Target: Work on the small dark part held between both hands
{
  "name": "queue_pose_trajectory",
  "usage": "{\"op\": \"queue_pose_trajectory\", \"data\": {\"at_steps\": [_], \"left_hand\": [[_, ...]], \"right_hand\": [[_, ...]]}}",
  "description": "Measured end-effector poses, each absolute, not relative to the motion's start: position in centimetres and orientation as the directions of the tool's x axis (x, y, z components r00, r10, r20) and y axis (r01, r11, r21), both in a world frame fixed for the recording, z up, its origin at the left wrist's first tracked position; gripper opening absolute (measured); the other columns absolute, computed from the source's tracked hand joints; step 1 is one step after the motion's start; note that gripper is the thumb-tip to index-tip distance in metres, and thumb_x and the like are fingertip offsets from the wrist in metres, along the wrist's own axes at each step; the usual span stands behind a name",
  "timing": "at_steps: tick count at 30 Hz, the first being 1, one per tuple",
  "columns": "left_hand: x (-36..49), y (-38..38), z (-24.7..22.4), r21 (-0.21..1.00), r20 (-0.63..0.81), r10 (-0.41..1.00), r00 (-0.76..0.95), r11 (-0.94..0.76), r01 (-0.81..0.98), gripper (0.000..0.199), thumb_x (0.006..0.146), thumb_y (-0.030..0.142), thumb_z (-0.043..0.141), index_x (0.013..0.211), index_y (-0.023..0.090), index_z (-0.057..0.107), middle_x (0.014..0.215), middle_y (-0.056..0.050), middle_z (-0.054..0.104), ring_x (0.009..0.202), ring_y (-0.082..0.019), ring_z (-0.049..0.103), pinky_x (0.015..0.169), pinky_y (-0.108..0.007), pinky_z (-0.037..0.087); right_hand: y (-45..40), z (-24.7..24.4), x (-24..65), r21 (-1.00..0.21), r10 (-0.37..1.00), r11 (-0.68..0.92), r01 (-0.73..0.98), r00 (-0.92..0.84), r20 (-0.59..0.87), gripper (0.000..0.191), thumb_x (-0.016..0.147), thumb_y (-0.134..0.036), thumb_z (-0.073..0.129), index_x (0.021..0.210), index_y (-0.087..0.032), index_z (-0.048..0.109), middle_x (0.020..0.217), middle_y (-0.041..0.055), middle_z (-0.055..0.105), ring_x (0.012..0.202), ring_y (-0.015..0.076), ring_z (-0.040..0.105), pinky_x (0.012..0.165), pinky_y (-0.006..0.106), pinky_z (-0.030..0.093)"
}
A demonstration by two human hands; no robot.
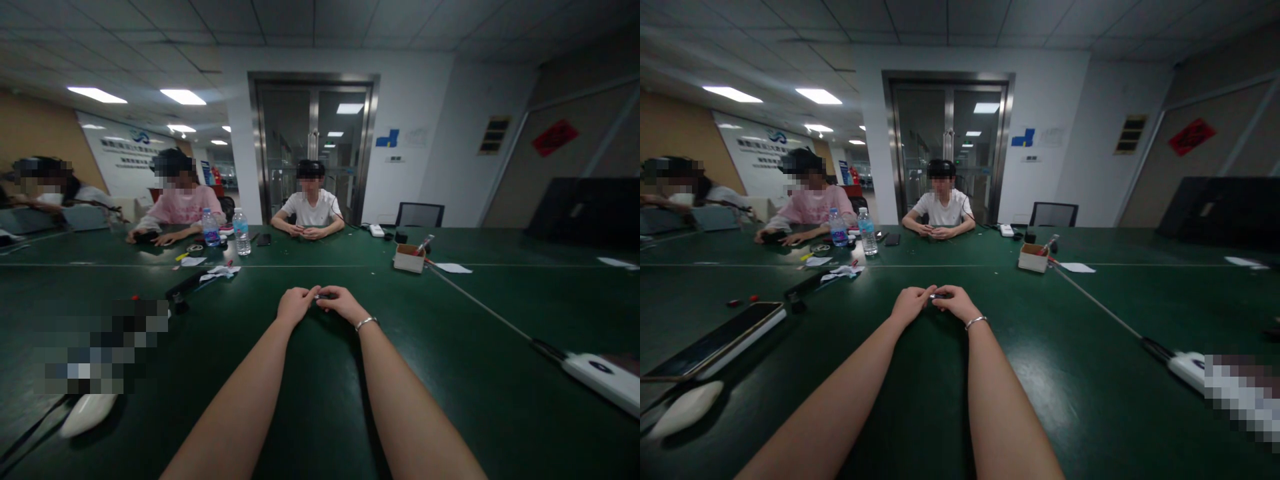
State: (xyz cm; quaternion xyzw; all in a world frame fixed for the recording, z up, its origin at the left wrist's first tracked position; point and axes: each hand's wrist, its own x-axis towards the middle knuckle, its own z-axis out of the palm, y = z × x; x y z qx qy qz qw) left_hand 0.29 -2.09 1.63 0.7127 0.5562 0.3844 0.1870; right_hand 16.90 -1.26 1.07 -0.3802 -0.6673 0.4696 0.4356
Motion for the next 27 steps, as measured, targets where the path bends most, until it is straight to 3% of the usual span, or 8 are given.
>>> {"op": "queue_pose_trajectory", "data": {"at_steps": [4, 9, 11, 14, 17, 21, 27], "left_hand": [[0.6, -2.5, 1.9, 0.707, 0.331, 0.942, 0.057, -0.288, 0.646, 0.055, 0.074, 0.065, 0.045, 0.046, 0.020, 0.055, 0.048, -0.004, 0.053, 0.048, -0.016, 0.045, 0.051, -0.027, 0.024], [0.4, -2.5, 1.7, 0.757, 0.300, 0.953, 0.044, -0.266, 0.597, 0.057, 0.083, 0.061, 0.034, 0.051, 0.020, 0.057, 0.052, -0.005, 0.055, 0.052, -0.017, 0.050, 0.054, -0.028, 0.031], [0.2, -2.2, 1.5, 0.795, 0.318, 0.946, 0.065, -0.303, 0.526, 0.052, 0.084, 0.056, 0.034, 0.062, 0.019, 0.062, 0.060, -0.005, 0.059, 0.057, -0.017, 0.054, 0.057, -0.028, 0.036], [0.0, -1.6, 1.3, 0.874, 0.358, 0.928, 0.100, -0.371, 0.314, 0.035, 0.081, 0.048, 0.047, 0.095, 0.020, 0.063, 0.085, -0.005, 0.064, 0.073, -0.016, 0.059, 0.062, -0.026, 0.043], [-0.1, -1.2, 1.2, 0.930, 0.336, 0.926, 0.170, -0.355, 0.096, 0.043, 0.074, 0.042, 0.058, 0.111, 0.020, 0.057, 0.102, -0.007, 0.063, 0.087, -0.017, 0.060, 0.066, -0.025, 0.046], [0.1, -0.9, 0.9, 0.937, 0.327, 0.917, 0.228, -0.345, 0.048, 0.040, 0.068, 0.041, 0.066, 0.099, 0.015, 0.063, 0.097, -0.010, 0.065, 0.086, -0.019, 0.061, 0.070, -0.027, 0.048], [0.1, -0.3, 0.2, 0.905, 0.349, 0.922, 0.170, -0.378, 0.194, 0.037, 0.070, 0.045, 0.062, 0.089, 0.014, 0.066, 0.078, -0.007, 0.066, 0.069, -0.015, 0.058, 0.064, -0.027, 0.045]], "right_hand": [[-1.0, 0.9, 16.8, -0.949, 0.906, 0.292, 0.118, -0.351, 0.236, 0.028, 0.065, -0.026, 0.072, 0.089, -0.012, 0.068, 0.065, -0.0003, 0.062, 0.051, 0.0069, 0.052, 0.046, 0.018, 0.041], [-0.9, 0.9, 16.8, -0.955, 0.927, 0.262, 0.136, -0.310, 0.210, 0.021, 0.070, -0.026, 0.067, 0.087, -0.014, 0.068, 0.063, -0.0011, 0.061, 0.046, 0.0052, 0.050, 0.040, 0.015, 0.036], [-0.9, 1.0, 16.9, -0.963, 0.936, 0.242, 0.119, -0.290, 0.199, 0.021, 0.071, -0.027, 0.066, 0.087, -0.014, 0.067, 0.064, -0.0009, 0.061, 0.045, 0.0047, 0.049, 0.038, 0.014, 0.034], [-0.8, 0.9, 17.0, -0.977, 0.952, 0.200, 0.077, -0.252, 0.175, 0.024, 0.072, -0.030, 0.066, 0.090, -0.014, 0.066, 0.066, -0.0001, 0.063, 0.044, 0.0043, 0.050, 0.037, 0.013, 0.033], [-0.6, 0.8, 17.1, -0.982, 0.956, 0.178, 0.062, -0.247, 0.158, 0.026, 0.073, -0.032, 0.065, 0.092, -0.014, 0.066, 0.066, 0.0004, 0.063, 0.044, 0.0045, 0.051, 0.036, 0.013, 0.033], [-0.7, 0.9, 17.0, -0.975, 0.950, 0.201, 0.091, -0.260, 0.171, 0.027, 0.070, -0.033, 0.067, 0.090, -0.014, 0.067, 0.065, 0.0001, 0.063, 0.043, 0.0044, 0.049, 0.037, 0.014, 0.032], [-1.2, 1.2, 16.9, -0.966, 0.949, 0.229, 0.120, -0.248, 0.194, 0.028, 0.067, -0.033, 0.070, 0.088, -0.014, 0.068, 0.062, -0.0011, 0.063, 0.037, 0.0025, 0.040, 0.035, 0.016, 0.029]]}}
